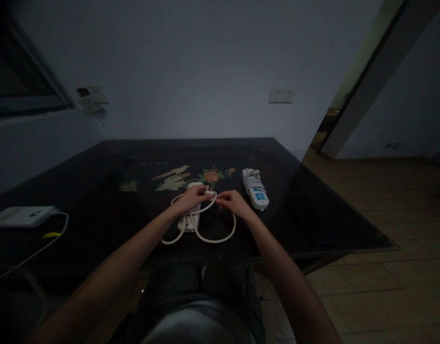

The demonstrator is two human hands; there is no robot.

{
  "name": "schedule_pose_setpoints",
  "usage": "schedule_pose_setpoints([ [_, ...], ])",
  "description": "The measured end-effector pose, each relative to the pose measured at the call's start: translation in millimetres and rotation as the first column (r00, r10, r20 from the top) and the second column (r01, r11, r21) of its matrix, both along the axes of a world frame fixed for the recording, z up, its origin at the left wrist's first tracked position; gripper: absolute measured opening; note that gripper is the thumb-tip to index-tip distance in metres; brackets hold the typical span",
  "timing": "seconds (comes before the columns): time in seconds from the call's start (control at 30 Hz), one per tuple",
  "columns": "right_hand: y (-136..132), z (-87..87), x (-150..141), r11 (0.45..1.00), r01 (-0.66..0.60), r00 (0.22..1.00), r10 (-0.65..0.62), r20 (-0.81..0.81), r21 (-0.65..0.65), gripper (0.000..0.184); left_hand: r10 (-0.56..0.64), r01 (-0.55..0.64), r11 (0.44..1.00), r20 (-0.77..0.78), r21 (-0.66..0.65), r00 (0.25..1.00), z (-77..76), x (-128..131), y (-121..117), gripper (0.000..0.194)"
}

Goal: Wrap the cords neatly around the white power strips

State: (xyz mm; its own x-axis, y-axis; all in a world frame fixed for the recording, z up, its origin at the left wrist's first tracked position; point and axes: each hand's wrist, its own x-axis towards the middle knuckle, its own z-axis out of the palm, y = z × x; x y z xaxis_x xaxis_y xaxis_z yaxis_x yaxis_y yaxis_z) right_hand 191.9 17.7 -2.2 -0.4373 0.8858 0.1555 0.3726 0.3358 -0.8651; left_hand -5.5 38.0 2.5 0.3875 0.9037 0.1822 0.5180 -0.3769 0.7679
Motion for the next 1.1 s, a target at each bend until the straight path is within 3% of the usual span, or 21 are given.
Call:
schedule_pose_setpoints([
  [0.1, -4.2, 1.5, -2.3, 0.949, 0.161, 0.986, -0.165, -0.008, 0.271, 0.023, 0.055, -0.055, 0.998, -0.011, 0.040, 0.998, -2.1, -0.4, -1.0, 0.029],
  [0.2, -8.7, 2.2, -3.9, 0.880, 0.063, 0.990, -0.115, 0.083, 0.470, 0.014, 0.089, -0.087, 0.994, -0.018, 0.067, 0.996, -3.4, -3.3, 0.9, 0.028],
  [0.27, -10.3, 1.1, -4.6, 0.855, -0.024, 0.983, -0.074, 0.168, 0.518, 0.012, 0.102, -0.102, 0.992, -0.006, 0.070, 0.995, -3.5, -5.1, 3.6, 0.028],
  [0.4, -11.3, -0.2, -4.3, 0.838, -0.071, 0.971, -0.067, 0.231, 0.542, 0.013, 0.114, -0.116, 0.993, 0.061, 0.019, 0.992, -1.9, -7.6, 11.3, 0.023],
  [0.53, -13.5, 3.5, -1.2, 0.832, -0.097, 0.952, -0.083, 0.296, 0.546, 0.013, 0.192, -0.153, 0.975, 0.262, -0.162, 0.946, -0.5, -13.3, 20.2, 0.015],
  [0.67, -13.8, 5.8, 2.9, 0.833, -0.108, 0.936, -0.099, 0.338, 0.543, 0.014, 0.359, -0.176, 0.917, 0.544, -0.359, 0.759, 5.6, -31.7, 25.5, 0.012],
  [0.8, -10.9, 3.2, 6.4, 0.845, -0.123, 0.935, -0.078, 0.347, 0.520, 0.013, 0.391, -0.206, 0.916, 0.654, -0.343, 0.647, 19.8, -64.3, 31.6, 0.010],
  [0.93, -8.9, 0.3, 7.8, 0.857, -0.137, 0.930, -0.061, 0.362, 0.497, 0.011, 0.436, -0.289, 0.892, 0.832, -0.349, 0.342, 36.6, -104.8, 40.7, 0.011],
  [1.1, -7.2, -2.9, 7.5, 0.864, -0.157, 0.909, -0.064, 0.412, 0.479, 0.012, 0.411, -0.355, 0.871, 0.899, -0.339, 0.149, 58.2, -151.5, 39.2, 0.012],
])
